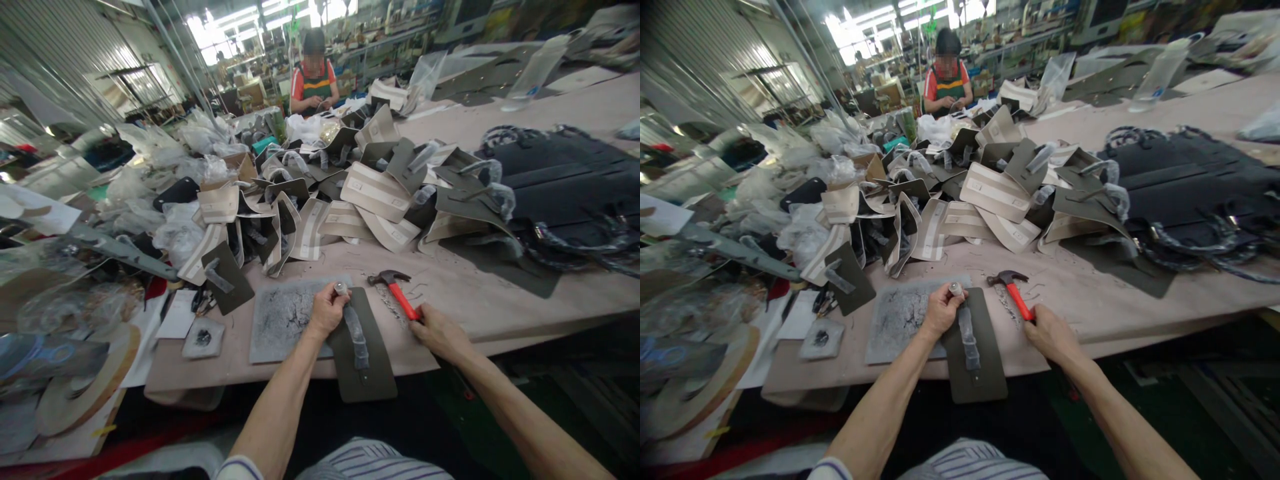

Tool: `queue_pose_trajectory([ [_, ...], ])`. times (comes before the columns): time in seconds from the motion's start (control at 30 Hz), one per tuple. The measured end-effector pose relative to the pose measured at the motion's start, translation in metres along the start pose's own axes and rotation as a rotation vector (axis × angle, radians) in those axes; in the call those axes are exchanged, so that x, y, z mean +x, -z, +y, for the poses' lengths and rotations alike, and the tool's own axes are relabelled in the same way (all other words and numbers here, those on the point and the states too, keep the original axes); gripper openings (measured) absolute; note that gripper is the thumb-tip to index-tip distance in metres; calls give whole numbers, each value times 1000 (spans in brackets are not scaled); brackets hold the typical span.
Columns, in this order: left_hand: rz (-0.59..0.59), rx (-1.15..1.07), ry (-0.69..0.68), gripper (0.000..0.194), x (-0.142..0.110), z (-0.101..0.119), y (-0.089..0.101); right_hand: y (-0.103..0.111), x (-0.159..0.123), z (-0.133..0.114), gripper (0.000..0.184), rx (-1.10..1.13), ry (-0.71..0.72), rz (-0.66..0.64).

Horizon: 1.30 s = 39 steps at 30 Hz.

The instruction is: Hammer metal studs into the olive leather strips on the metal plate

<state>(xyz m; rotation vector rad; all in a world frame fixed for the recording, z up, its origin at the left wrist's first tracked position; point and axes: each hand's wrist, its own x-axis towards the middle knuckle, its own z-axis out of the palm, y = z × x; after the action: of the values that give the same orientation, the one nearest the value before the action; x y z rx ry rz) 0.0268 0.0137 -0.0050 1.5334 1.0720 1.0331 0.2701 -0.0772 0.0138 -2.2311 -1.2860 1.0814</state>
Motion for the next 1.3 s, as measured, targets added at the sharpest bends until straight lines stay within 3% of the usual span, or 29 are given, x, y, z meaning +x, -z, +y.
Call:
queue_pose_trajectory([
  [0.1, 51, 53, -47, 13, -4, 2, -4, 2, -11, -23, 6, 427, -107, -249],
  [0.17, 62, 87, -77, 13, -6, 2, -5, 3, -23, -37, 8, 506, -92, -275],
  [0.27, 54, 141, -116, 11, -8, 0, -7, 7, -44, -52, 28, 433, 118, -90],
  [0.37, 44, 185, -133, 9, -9, -3, -7, 13, -57, -60, 32, 14, 424, 180],
  [0.43, 46, 206, -132, 9, -9, -5, -7, 20, -60, -64, 26, -272, 493, 200],
  [0.5, 44, 213, -125, 8, -9, -6, -8, 32, -62, -73, 23, -446, 512, 124],
  [0.57, 33, 205, -124, 8, -8, -6, -8, 49, -66, -88, 26, -476, 552, 136],
  [0.6, 26, 200, -122, 8, -8, -6, -8, 57, -69, -96, 30, -434, 583, 210],
  [0.73, 13, 188, -101, 9, -7, -5, -7, 68, -82, -116, 39, -101, 660, 694],
  [0.77, 13, 186, -98, 10, -7, -5, -7, 63, -82, -114, 40, -82, 669, 719],
  [0.8, 11, 186, -95, 10, -7, -5, -7, 56, -81, -110, 39, -126, 656, 665],
  [0.9, -2, 199, -80, 12, -8, -4, -7, 34, -68, -86, 30, -437, 516, 216],
  [0.97, -20, 203, -83, 14, -8, -4, -7, 28, -57, -70, 24, -558, 407, 36],
  [1.17, -7, 164, -127, 11, -10, 4, -4, 18, -22, -11, 32, -377, 311, 12],
  [1.23, -11, 155, -117, 9, -13, 6, -4, 5, -9, 12, 30, -415, 270, 97],
  [1.3, -7, 140, -99, 5, -15, 4, -5, -12, 6, 25, 32, -409, 430, 296],
])
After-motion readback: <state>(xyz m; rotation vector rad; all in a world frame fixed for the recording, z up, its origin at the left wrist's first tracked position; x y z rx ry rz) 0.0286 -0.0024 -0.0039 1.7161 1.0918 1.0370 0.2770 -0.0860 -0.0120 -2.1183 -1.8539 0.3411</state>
